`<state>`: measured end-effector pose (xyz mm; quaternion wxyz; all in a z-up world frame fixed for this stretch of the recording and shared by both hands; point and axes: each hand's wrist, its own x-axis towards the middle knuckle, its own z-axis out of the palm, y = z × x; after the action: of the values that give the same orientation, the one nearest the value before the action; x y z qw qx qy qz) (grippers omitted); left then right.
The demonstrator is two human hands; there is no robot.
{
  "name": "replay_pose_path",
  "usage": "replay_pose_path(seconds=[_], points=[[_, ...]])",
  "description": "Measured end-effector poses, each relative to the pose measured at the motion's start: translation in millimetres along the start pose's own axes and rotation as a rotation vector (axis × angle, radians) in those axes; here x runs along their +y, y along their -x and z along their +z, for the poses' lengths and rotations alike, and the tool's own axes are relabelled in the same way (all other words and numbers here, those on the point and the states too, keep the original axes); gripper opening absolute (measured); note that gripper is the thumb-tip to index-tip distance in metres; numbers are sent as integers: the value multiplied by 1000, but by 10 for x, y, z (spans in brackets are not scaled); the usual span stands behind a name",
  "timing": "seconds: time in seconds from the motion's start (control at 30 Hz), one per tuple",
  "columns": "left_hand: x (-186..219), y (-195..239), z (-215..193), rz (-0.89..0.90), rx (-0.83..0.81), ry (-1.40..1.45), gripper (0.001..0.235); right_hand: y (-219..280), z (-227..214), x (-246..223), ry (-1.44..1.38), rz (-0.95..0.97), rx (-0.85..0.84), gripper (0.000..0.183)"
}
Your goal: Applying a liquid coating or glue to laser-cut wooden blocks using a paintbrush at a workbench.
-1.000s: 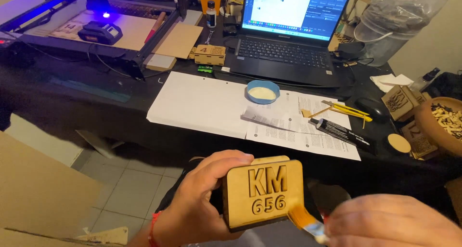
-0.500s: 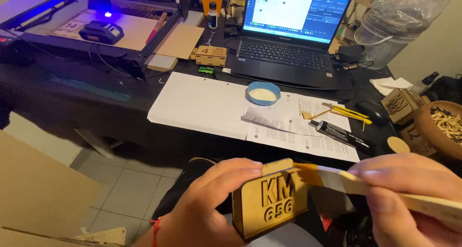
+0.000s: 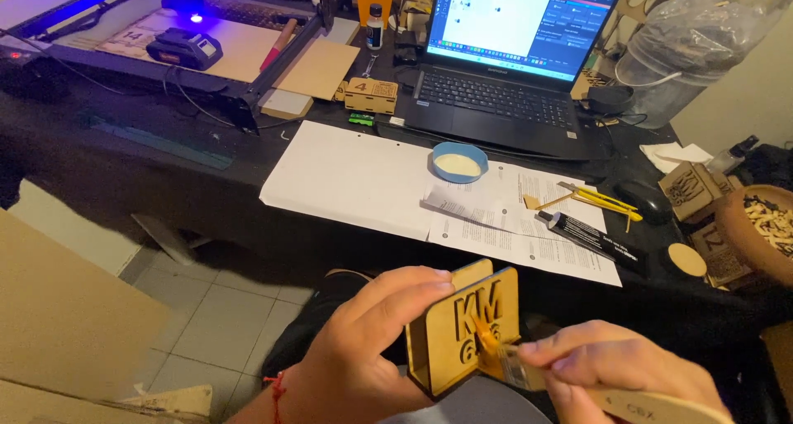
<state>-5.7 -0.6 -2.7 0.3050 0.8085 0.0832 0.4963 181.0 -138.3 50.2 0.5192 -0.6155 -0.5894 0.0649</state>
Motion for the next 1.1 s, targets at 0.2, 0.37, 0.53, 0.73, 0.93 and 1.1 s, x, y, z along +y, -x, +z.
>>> replay_pose_path(seconds=[0.2, 0.37, 0.53, 0.73, 0.93, 1.1], points=[[18, -22, -9, -43, -39, 47, 69, -70, -245, 134, -118, 19, -6, 5], [115, -105, 24, -18, -17, 53, 64, -193, 49, -6, -288, -23, 3, 4], [131, -134, -30, -254, -89, 251, 71, -297, -111, -155, 99, -151, 76, 11], [62, -140, -36, -323, -181, 247, 73, -259, -164, -369, 328, -236, -247, 23], [17, -51, -59, -288, -182, 163, 88, -52, -1, -239, 324, -6, -315, 16], [47, -35, -37, -349, -204, 163, 104, -224, -249, 138, 320, -4, -773, 37]])
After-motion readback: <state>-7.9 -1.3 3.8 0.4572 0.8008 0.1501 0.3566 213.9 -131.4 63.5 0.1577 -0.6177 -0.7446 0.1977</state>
